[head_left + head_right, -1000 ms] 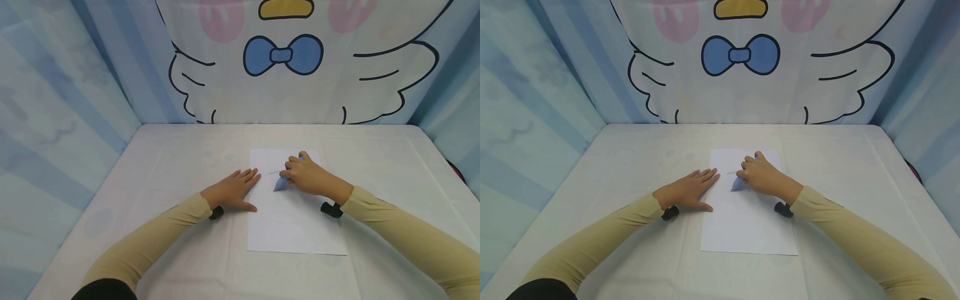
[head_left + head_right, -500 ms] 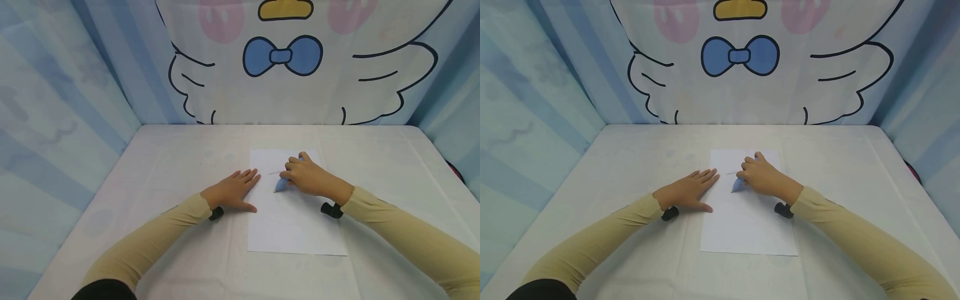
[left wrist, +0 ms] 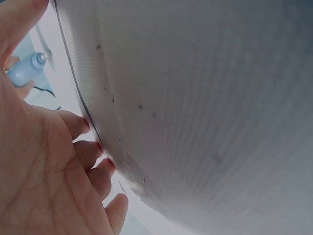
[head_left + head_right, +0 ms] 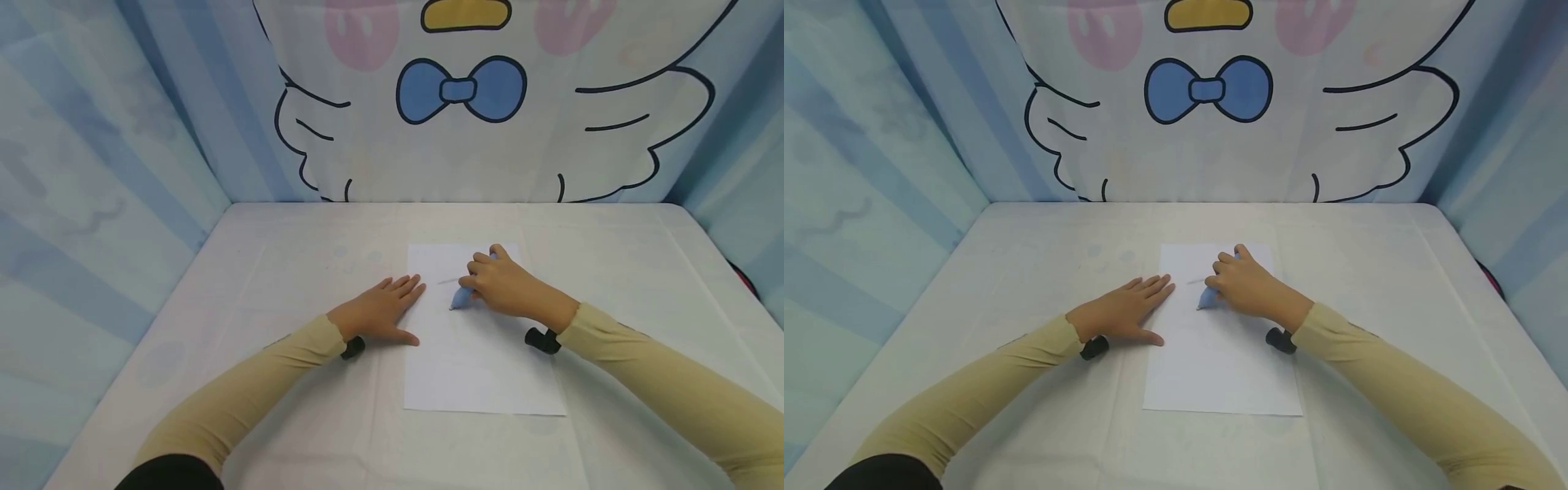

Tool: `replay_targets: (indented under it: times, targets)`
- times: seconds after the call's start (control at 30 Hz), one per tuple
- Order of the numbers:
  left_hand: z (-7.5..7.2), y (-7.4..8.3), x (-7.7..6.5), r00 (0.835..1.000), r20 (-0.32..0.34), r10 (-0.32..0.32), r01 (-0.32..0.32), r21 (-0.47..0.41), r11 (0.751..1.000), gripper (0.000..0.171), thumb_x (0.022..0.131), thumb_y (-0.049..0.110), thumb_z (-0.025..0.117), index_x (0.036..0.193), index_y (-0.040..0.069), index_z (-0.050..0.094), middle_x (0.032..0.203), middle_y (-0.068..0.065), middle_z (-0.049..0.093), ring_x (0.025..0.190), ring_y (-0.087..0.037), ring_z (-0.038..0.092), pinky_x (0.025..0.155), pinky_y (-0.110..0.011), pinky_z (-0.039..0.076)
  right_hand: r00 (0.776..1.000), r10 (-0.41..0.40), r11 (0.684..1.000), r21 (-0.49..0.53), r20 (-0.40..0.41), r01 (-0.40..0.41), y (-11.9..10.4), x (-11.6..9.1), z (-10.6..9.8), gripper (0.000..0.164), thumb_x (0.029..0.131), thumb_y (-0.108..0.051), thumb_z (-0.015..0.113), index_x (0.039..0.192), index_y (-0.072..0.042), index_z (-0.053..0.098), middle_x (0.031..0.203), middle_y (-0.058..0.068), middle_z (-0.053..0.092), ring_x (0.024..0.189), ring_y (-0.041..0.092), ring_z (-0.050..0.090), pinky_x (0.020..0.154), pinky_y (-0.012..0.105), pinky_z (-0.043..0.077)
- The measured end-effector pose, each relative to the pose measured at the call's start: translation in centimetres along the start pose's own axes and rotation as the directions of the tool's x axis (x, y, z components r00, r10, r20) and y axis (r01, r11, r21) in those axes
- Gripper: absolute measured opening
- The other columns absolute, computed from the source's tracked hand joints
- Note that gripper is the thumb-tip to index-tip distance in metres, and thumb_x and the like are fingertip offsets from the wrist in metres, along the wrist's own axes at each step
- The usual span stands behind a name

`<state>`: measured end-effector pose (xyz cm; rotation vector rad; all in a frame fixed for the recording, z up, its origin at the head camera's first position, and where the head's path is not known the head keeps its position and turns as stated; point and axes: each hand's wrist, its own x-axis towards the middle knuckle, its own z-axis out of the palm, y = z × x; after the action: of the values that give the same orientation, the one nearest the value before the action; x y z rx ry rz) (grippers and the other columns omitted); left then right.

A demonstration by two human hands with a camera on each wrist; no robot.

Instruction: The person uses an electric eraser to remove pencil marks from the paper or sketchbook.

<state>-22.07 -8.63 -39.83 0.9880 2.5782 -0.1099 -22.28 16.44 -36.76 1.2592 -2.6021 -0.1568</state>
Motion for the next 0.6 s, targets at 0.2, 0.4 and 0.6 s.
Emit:
replay_targets:
  times: [0.2,0.4,0.6]
  targets:
    - [-0.04,-0.11,-0.01,1.000,-0.001,0.000,0.000,0.001,1.000,0.103,0.080,0.074,0.047,0.153,0.016,0.002,0.160,-0.003,-0.002,0.148,-0.019,0.003,0.121,-0.040,0.007,1.000,-0.001,1.000,-0.004,-0.001,0.001,0.09,0.18,-0.07,0.020,0.075,-0.018,0.078,0.094,-0.014,0.071,0.083,0.005,0.065,0.083,0.022,0.055,0.085,0.051,0.042]
    - [-0.03,-0.21,0.00,1.000,-0.004,0.002,-0.002,0.001,1.000,0.103,0.080,0.073,0.048,0.153,0.016,0.002,0.160,-0.004,-0.002,0.148,-0.020,0.003,0.121,-0.040,0.006,1.000,-0.010,1.000,-0.007,0.006,0.010,0.20,0.26,0.04,0.020,0.076,-0.019,0.077,0.094,-0.015,0.071,0.084,0.004,0.065,0.083,0.021,0.055,0.085,0.050,0.041]
    - [-0.14,-0.24,-0.05,1.000,0.004,0.006,-0.006,0.004,1.000,0.102,0.082,0.073,0.046,0.153,0.014,0.003,0.160,-0.005,-0.001,0.148,-0.021,0.003,0.121,-0.040,0.006,1.000,-0.007,1.000,-0.016,0.004,0.007,0.13,0.37,0.02,0.020,0.076,-0.019,0.077,0.094,-0.015,0.071,0.084,0.005,0.065,0.084,0.022,0.055,0.085,0.050,0.041]
